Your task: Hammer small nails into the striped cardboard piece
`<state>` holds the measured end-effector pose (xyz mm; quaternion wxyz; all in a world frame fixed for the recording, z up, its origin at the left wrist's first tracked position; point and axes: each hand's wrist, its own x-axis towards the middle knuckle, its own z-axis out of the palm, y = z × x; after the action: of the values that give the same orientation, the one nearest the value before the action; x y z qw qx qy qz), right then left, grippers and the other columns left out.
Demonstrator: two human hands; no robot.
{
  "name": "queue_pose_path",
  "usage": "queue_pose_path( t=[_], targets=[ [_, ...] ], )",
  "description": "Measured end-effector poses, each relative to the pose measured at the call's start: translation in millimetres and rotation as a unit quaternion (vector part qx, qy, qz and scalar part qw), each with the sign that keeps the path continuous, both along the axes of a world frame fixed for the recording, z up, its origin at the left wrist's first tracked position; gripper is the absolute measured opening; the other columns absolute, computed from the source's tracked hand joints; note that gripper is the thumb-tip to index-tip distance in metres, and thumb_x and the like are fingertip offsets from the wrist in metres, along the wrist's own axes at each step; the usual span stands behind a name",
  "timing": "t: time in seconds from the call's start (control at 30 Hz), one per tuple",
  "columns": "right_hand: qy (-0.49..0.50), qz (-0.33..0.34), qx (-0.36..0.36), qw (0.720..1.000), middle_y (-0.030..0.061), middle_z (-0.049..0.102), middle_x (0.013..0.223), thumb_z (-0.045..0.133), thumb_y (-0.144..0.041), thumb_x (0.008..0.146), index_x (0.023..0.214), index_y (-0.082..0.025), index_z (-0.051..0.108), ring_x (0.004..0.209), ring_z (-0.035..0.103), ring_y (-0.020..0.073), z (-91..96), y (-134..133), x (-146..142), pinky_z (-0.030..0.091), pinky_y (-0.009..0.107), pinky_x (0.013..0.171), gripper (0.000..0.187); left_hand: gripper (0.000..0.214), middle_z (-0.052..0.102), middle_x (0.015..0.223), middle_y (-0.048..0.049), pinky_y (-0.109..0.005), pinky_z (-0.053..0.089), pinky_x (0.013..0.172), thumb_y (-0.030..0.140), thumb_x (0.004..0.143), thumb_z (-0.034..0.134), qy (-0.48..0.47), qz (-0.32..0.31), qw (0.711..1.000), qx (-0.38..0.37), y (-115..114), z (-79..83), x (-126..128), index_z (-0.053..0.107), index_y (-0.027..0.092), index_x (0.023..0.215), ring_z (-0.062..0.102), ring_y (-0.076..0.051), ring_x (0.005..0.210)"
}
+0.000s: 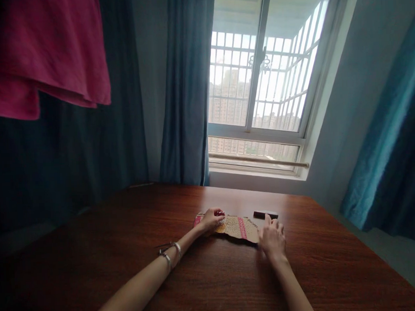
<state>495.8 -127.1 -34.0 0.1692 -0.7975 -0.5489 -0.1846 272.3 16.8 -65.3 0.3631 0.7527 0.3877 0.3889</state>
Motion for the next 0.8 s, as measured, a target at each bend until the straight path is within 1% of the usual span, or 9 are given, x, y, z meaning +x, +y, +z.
queue_pose_path(
  t=[0.1,0.2,0.3,0.43,0.57,0.67,0.73,0.77,0.8],
  targets=[
    [0.006,-0.06,-0.075,0.995,0.0223,0.054,0.1,0.038,-0.034,0.084,0.129,-0.012,0.037,0.089,0.058,0.0341,-11.5,-11.6,11.9,0.044,0.041,0.066,0.05,0.016,0.068,0.077,-0.0024,-0.022,0.045,0.069,0.025,0.065,0.059,0.007,0.011,1.0,-0.011,-2.3,2.1,0.6,0.067,0.016,0.076,0.061,-0.016,0.074],
    [0.02,-0.068,-0.134,0.988,0.022,0.054,0.098,0.037,-0.038,0.084,0.118,-0.011,0.047,0.086,0.06,0.0354,-17.5,-14.1,16.6,0.045,0.042,0.064,0.045,0.017,0.068,0.076,-0.0034,-0.023,0.045,0.068,0.026,0.065,0.06,0.003,0.005,1.0,-0.013,-5.7,6.0,0.3,0.067,0.015,0.076,0.061,-0.016,0.073],
    [0.044,-0.057,-0.157,0.985,0.0212,0.055,0.096,0.03,-0.033,0.087,0.108,-0.011,0.052,0.083,0.062,0.0335,-16.9,-12.9,17.6,0.046,0.041,0.063,0.039,0.016,0.068,0.075,-0.0037,-0.023,0.045,0.067,0.026,0.064,0.061,-0.004,0.001,1.0,-0.011,-9.0,9.4,-0.3,0.067,0.014,0.074,0.061,-0.016,0.072],
    [0.09,-0.049,-0.161,0.982,0.0223,0.058,0.093,0.026,-0.03,0.087,0.109,-0.009,0.052,0.08,0.064,0.032,-13.6,-11.9,18.7,0.046,0.04,0.063,0.04,0.016,0.068,0.075,-0.0036,-0.024,0.045,0.068,0.025,0.064,0.06,-0.001,0.008,1.0,-0.003,-11.3,11.2,-0.7,0.067,0.014,0.073,0.061,-0.016,0.072],
    [0.157,-0.007,-0.136,0.978,0.0203,0.063,0.088,0.031,-0.028,0.084,0.113,-0.014,0.053,0.078,0.064,0.0296,-14.5,-10.7,22.0,0.045,0.039,0.065,0.039,0.018,0.069,0.076,-0.004,-0.024,0.045,0.068,0.025,0.064,0.059,0.001,0.005,1.0,-0.005,-9.8,9.4,-0.7,0.067,0.014,0.075,0.061,-0.017,0.073],
    [0.224,0.054,-0.08,0.97,0.0158,0.066,0.086,0.035,-0.028,0.082,0.108,-0.019,0.057,0.08,0.064,0.0267,-14.8,-6.4,23.5,0.045,0.035,0.066,0.035,0.019,0.069,0.076,-0.0039,-0.023,0.045,0.067,0.025,0.064,0.059,-0.002,-0.002,1.0,-0.008,-6.6,6.5,-0.7,0.067,0.013,0.077,0.062,-0.017,0.073],
    [0.304,0.105,-0.029,0.947,0.0117,0.067,0.083,0.038,-0.031,0.08,0.099,-0.019,0.061,0.078,0.063,0.0241,-12.1,-2.6,21.2,0.046,0.03,0.063,0.032,0.02,0.069,0.077,-0.0046,-0.023,0.045,0.067,0.025,0.064,0.059,-0.003,-0.004,1.0,-0.008,-4.1,4.2,-0.5,0.068,0.013,0.078,0.062,-0.017,0.074],
    [0.357,0.127,-0.003,0.925,0.0096,0.066,0.08,0.04,-0.034,0.079,0.097,-0.019,0.061,0.074,0.063,0.0224,-9.5,-1.1,18.4,0.046,0.028,0.059,0.032,0.02,0.069,0.077,-0.0049,-0.022,0.045,0.066,0.025,0.064,0.059,-0.003,-0.005,1.0,-0.009,-2.8,3.1,-0.4,0.068,0.012,0.078,0.062,-0.017,0.074],
    [0.419,0.145,0.02,0.896,0.0074,0.065,0.076,0.042,-0.036,0.077,0.099,-0.018,0.06,0.067,0.062,0.0202,-6.3,-0.2,14.6,0.045,0.026,0.053,0.033,0.021,0.069,0.077,-0.005,-0.022,0.045,0.066,0.025,0.064,0.059,-0.002,-0.004,1.0,-0.008,-1.6,1.9,-0.3,0.068,0.012,0.078,0.062,-0.017,0.074]
  ],
)
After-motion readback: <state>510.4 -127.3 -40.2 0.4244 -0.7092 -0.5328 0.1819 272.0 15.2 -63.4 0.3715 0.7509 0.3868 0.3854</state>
